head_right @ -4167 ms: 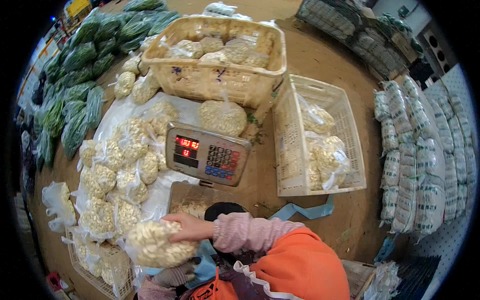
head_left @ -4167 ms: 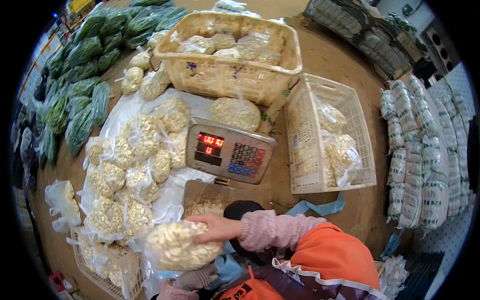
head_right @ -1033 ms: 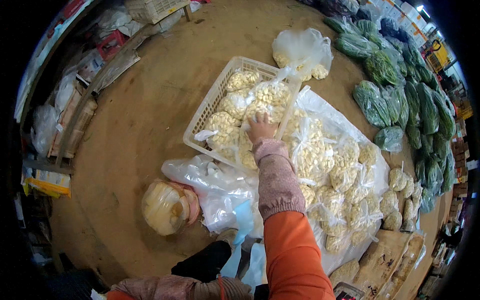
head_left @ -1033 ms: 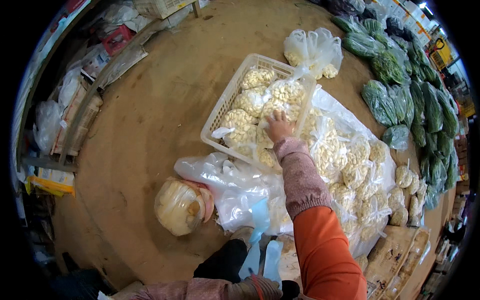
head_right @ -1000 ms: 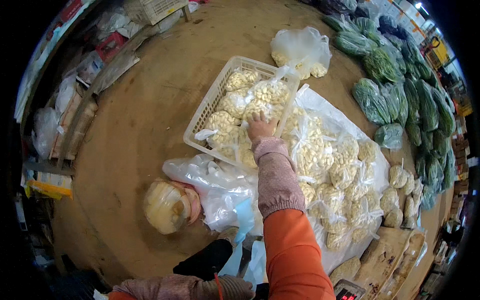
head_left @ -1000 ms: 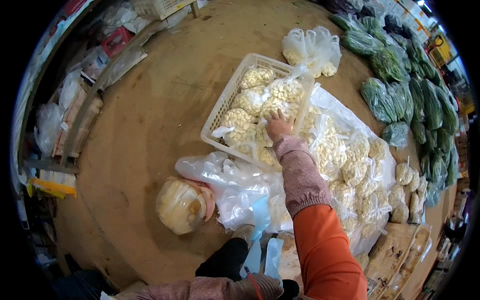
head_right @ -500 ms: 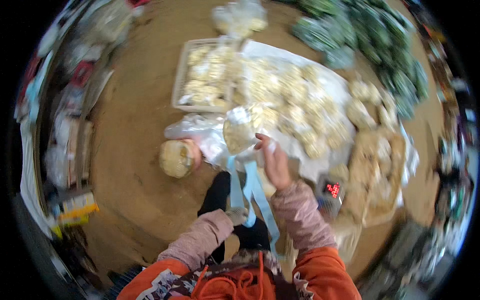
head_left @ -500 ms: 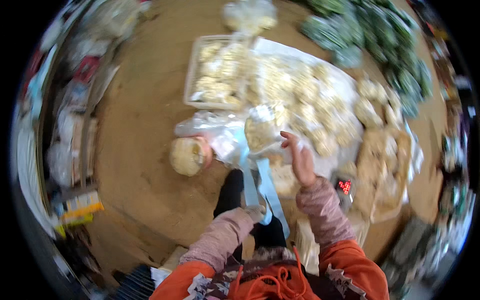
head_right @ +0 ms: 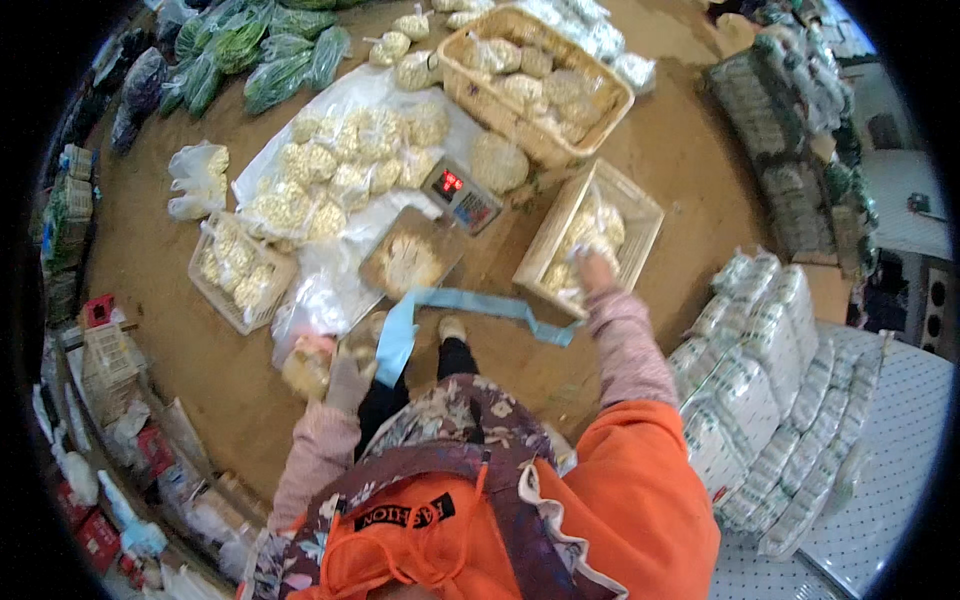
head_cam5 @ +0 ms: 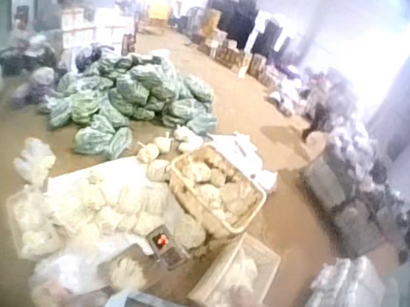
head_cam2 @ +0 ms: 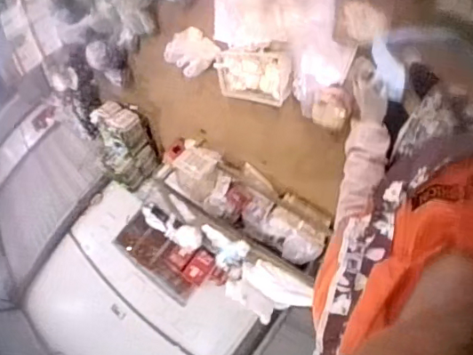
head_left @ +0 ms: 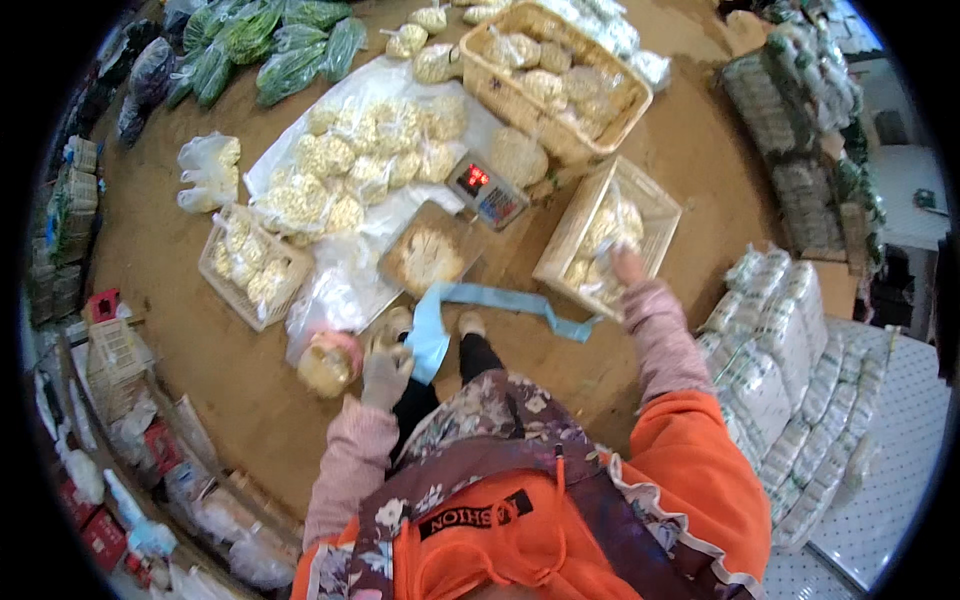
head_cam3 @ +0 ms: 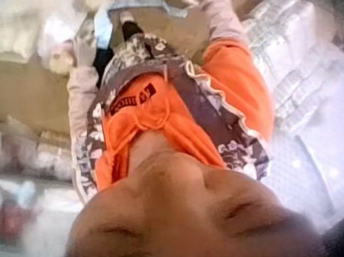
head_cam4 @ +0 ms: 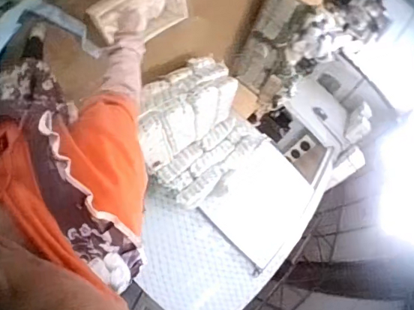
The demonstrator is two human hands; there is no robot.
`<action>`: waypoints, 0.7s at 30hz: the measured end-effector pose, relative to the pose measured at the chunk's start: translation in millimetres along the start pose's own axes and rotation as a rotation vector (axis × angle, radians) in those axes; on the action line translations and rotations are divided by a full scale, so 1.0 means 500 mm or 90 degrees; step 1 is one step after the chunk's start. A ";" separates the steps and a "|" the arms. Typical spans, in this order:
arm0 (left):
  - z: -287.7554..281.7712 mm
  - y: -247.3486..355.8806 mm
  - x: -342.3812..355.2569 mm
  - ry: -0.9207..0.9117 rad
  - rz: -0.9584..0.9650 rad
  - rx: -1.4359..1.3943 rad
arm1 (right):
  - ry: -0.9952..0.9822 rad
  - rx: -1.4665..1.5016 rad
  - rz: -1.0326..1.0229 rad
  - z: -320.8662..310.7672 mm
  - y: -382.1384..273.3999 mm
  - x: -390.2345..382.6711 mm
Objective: The person applies labels to large plastic-wrapped bundles of produce, using scissors to cut the securing ties. They then move to a table to weigh and pack smaller portions of a white, granular food item into plastic bags, placing the filled bags into a basket.
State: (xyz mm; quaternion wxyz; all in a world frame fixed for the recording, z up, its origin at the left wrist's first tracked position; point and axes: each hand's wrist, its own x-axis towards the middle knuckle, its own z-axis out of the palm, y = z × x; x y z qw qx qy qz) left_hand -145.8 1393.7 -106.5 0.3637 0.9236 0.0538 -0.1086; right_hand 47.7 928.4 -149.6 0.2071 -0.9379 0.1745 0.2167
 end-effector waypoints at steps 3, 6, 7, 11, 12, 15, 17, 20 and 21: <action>-0.081 0.117 0.080 -0.003 0.163 -0.012 | 0.122 0.039 -0.293 -0.102 -0.075 -0.100; -0.165 0.266 0.130 -0.079 0.283 -0.310 | -0.194 0.442 -0.373 -0.189 -0.296 -0.213; -0.178 0.283 0.150 -0.155 0.221 -0.469 | -0.306 0.560 -0.400 -0.195 -0.352 -0.237; -0.254 0.491 0.231 -0.177 0.105 -0.833 | -0.599 0.895 -0.272 -0.123 -0.466 -0.297; -0.274 0.516 0.260 -0.169 0.072 -0.885 | -0.632 0.909 -0.401 -0.102 -0.475 -0.315; -0.314 0.466 0.416 -0.484 0.202 -1.599 | -0.648 0.783 -0.604 0.008 -0.508 -0.370; -0.362 0.388 0.495 -0.526 0.270 -1.748 | -0.513 0.678 -0.481 0.048 -0.511 -0.472; -0.482 0.217 0.519 0.112 0.131 -0.826 | -0.512 0.755 -0.366 0.158 -0.498 -0.584; -0.511 0.125 0.523 0.175 0.078 -0.516 | -0.508 0.773 -0.334 0.166 -0.503 -0.613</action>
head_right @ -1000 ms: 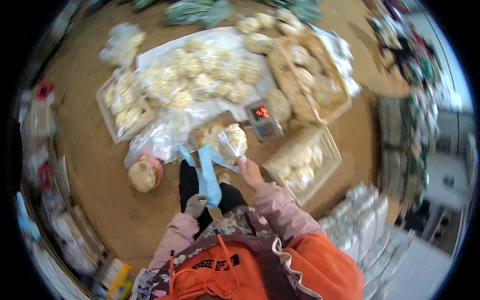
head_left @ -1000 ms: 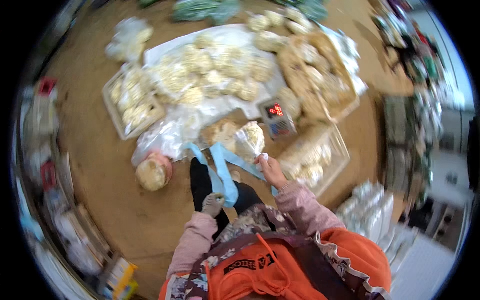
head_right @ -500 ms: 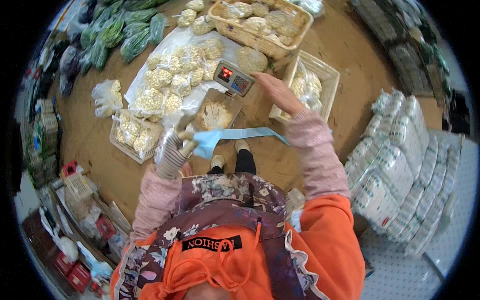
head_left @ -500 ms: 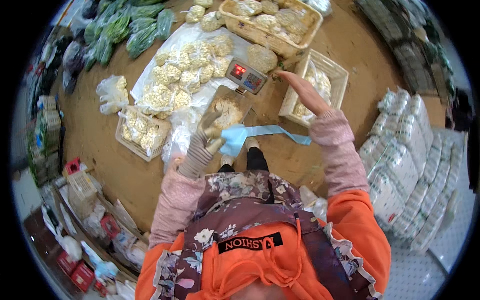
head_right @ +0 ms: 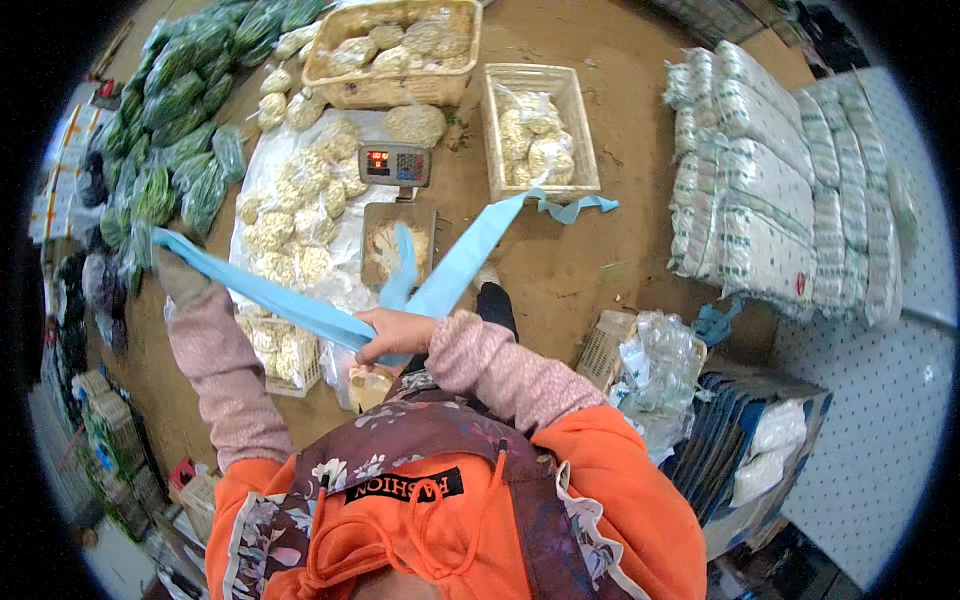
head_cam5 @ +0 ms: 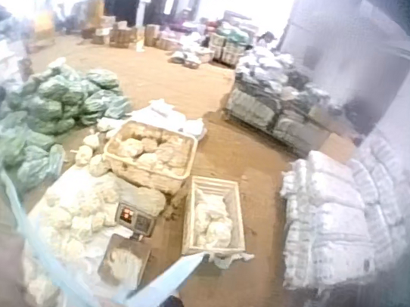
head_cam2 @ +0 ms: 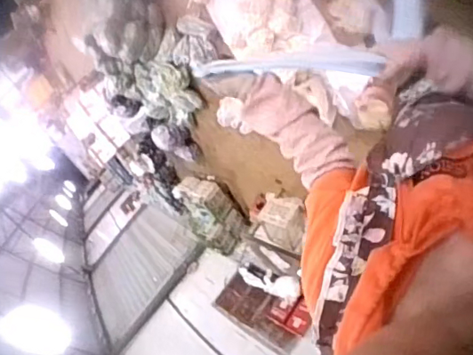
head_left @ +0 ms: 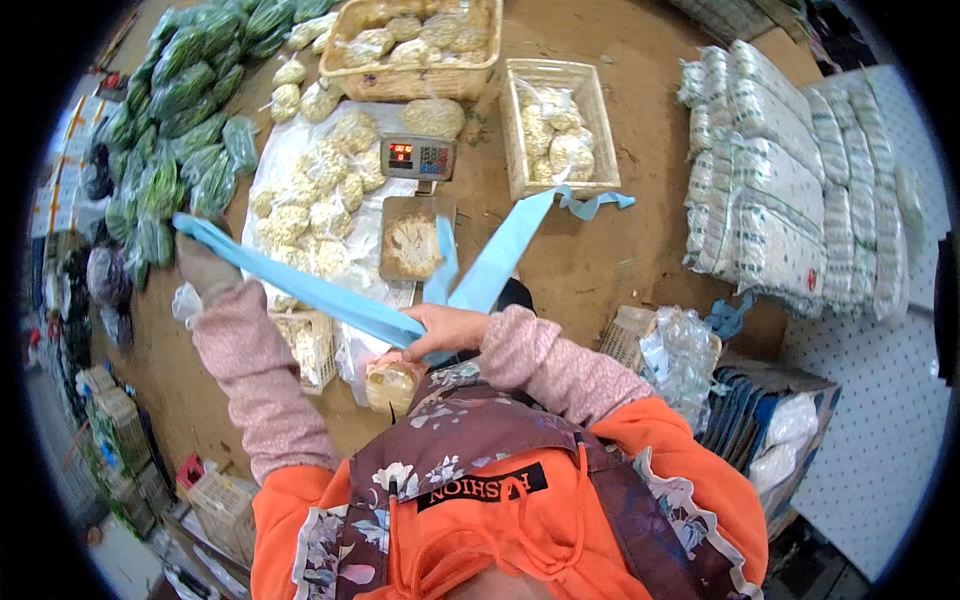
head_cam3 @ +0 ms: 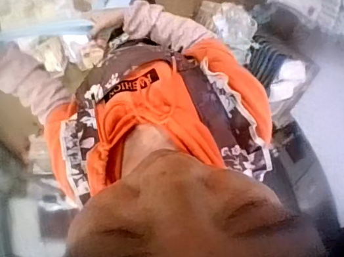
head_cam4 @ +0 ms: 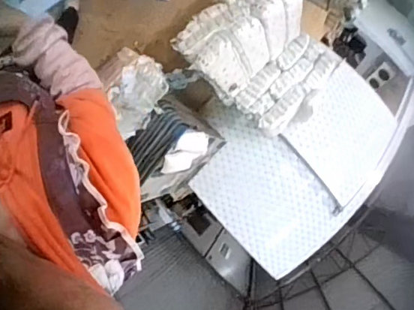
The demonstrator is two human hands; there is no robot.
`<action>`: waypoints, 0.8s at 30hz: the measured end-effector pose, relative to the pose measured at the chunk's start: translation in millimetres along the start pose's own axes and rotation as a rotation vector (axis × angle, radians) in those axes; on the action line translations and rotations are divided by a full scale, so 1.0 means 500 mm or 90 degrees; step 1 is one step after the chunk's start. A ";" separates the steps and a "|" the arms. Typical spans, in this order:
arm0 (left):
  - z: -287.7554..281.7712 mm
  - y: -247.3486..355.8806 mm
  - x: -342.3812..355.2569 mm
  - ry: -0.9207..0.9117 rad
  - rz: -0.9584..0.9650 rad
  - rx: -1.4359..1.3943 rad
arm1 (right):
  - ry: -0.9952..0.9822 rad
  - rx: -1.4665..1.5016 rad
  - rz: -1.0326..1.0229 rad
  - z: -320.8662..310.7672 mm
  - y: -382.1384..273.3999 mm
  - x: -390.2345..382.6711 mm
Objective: The person applies labels to large plastic-wrapped bundles of produce, using scissors to cut the securing ties. They then move to a table to weigh and pack smaller portions of a white, granular food item into plastic bags, placing the filled bags into a basket.
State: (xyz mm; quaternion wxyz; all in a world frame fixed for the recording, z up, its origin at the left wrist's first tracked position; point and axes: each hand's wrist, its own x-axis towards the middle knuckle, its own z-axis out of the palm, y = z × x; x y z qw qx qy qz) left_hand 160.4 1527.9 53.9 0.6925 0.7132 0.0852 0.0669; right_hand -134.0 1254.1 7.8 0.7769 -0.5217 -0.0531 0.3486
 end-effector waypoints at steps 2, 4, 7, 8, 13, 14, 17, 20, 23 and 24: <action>-0.103 -0.080 -0.028 -0.039 0.044 0.550 | 0.199 -0.266 -0.070 0.008 0.029 -0.017; -0.069 -0.081 -0.132 -0.136 0.132 0.653 | 0.461 -0.658 -0.007 0.001 0.009 -0.075; 0.098 0.028 -0.358 -0.526 0.209 0.107 | 0.387 -0.671 -0.067 0.040 -0.067 -0.126; 0.151 0.089 -0.430 -0.678 0.180 0.038 | 0.339 -0.676 -0.104 0.060 -0.091 -0.130; 0.280 0.171 -0.633 -1.113 -0.038 0.032 | 0.458 -0.540 -0.462 0.107 -0.221 -0.170; 0.280 0.166 -0.644 -1.130 -0.116 0.060 | 0.487 -0.630 -0.454 0.105 -0.246 -0.193; 0.266 0.147 -0.660 -0.985 -0.354 0.072 | 0.490 -0.698 -0.450 0.033 -0.274 -0.267; 0.293 0.173 -0.694 -0.727 -0.402 -0.200 | 0.225 -0.181 -0.376 -0.068 -0.172 -0.332; 0.392 0.235 -0.619 -0.624 -0.198 -0.329 | 0.003 -0.014 -0.149 -0.119 0.074 -0.358; 0.399 0.253 -0.548 -0.558 -0.159 -0.348 | -0.055 -0.055 -0.029 -0.099 0.087 -0.374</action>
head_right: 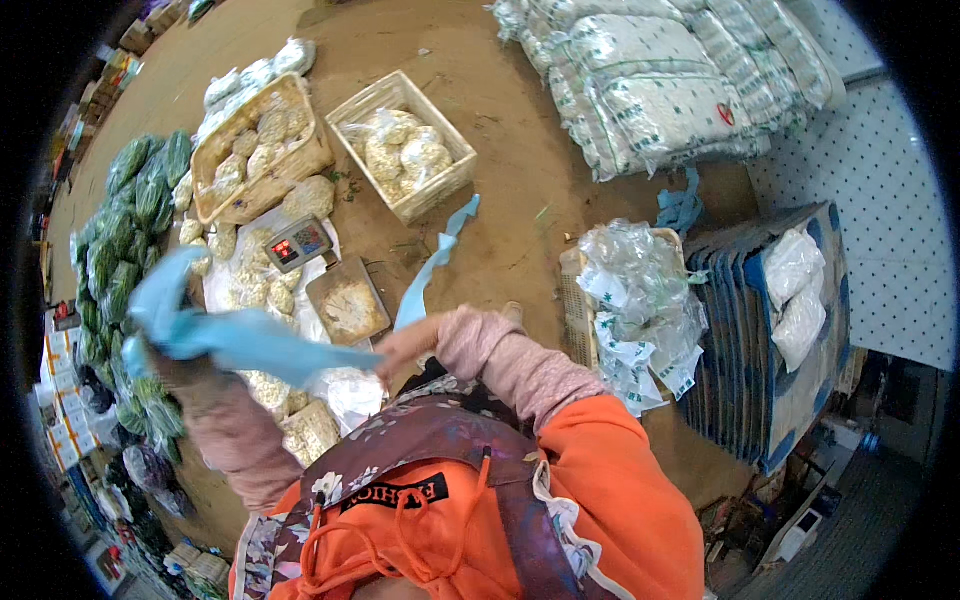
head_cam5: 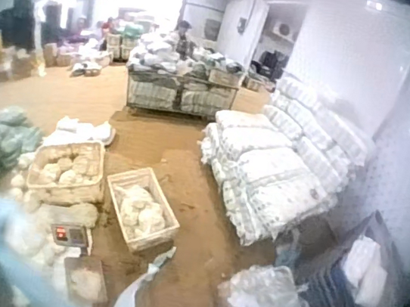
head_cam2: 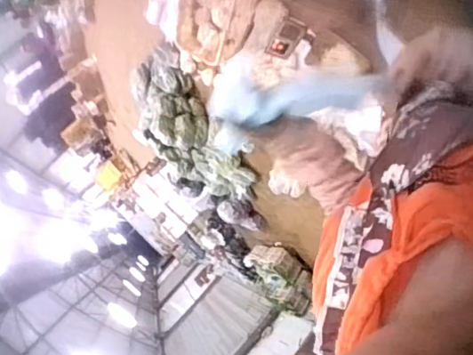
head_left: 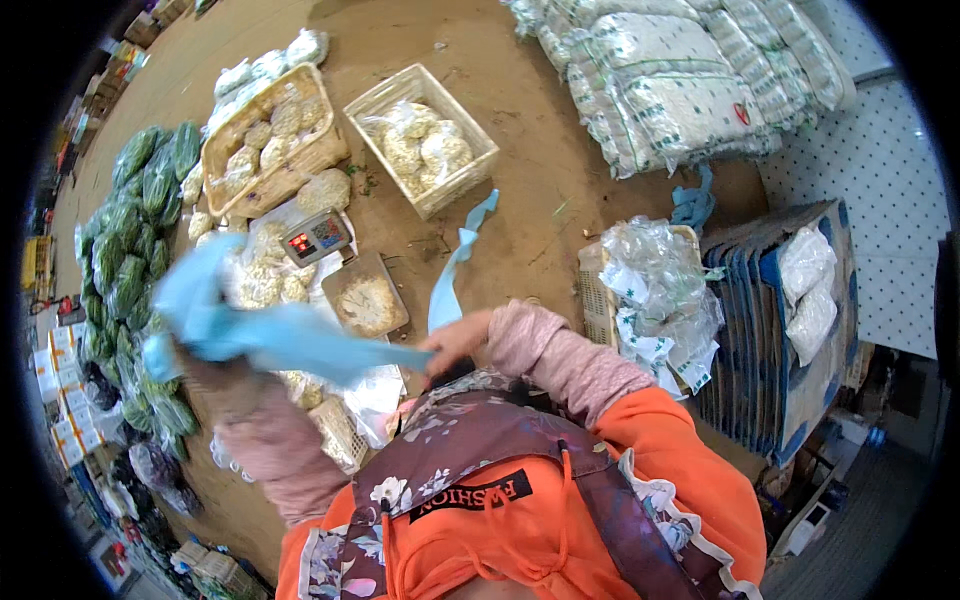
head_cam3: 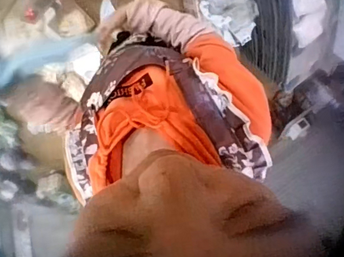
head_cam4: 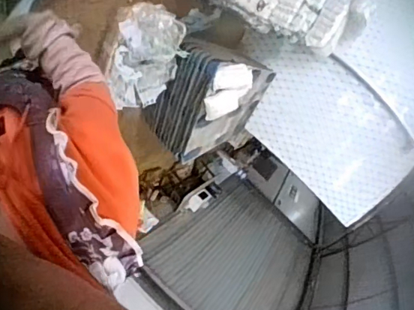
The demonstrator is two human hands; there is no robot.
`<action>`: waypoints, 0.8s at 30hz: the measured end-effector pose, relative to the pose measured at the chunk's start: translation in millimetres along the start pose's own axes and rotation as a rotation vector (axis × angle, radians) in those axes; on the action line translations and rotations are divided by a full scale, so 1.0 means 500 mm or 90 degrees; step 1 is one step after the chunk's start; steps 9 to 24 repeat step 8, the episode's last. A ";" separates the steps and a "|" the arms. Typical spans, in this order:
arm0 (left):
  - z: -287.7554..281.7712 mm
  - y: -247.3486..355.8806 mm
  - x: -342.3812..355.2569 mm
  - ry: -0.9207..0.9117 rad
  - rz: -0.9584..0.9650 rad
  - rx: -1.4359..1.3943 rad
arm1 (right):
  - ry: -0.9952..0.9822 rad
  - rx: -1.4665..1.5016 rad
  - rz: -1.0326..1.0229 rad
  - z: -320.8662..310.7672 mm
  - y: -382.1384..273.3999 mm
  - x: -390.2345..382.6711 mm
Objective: The person applies labels to large plastic-wrapped bundles of produce, using scissors to cut the securing ties. They then move to a table to weigh and pack smaller portions of a white, granular food item into plastic bags, placing the filled bags into a basket.
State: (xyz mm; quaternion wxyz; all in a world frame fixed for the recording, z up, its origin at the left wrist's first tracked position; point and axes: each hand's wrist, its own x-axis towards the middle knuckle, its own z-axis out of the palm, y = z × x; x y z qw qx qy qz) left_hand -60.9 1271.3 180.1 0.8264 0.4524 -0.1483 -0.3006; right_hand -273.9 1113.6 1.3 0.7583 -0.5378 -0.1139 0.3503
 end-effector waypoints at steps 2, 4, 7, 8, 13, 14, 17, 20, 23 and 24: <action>-0.108 0.089 0.097 0.106 0.073 0.029 | 0.075 -0.132 0.209 0.016 0.154 -0.047; -0.226 0.161 0.173 0.216 0.088 0.109 | 0.166 -0.062 0.149 0.024 0.264 -0.152; -0.269 0.169 0.206 0.290 0.045 0.229 | 0.368 -0.149 0.356 -0.024 0.422 -0.305; -0.253 0.162 0.167 0.292 0.042 0.251 | 0.517 -0.218 0.274 -0.021 0.338 -0.341; -0.253 0.162 0.167 0.292 0.042 0.251 | 0.517 -0.218 0.274 -0.021 0.338 -0.341; -0.253 0.162 0.167 0.292 0.042 0.251 | 0.517 -0.218 0.274 -0.021 0.338 -0.341; -0.253 0.162 0.167 0.292 0.042 0.251 | 0.517 -0.218 0.274 -0.021 0.338 -0.341; -0.253 0.162 0.167 0.292 0.042 0.251 | 0.517 -0.218 0.274 -0.021 0.338 -0.341; -0.253 0.162 0.167 0.292 0.042 0.251 | 0.517 -0.218 0.274 -0.021 0.338 -0.341; -0.253 0.162 0.167 0.292 0.042 0.251 | 0.517 -0.218 0.274 -0.021 0.338 -0.341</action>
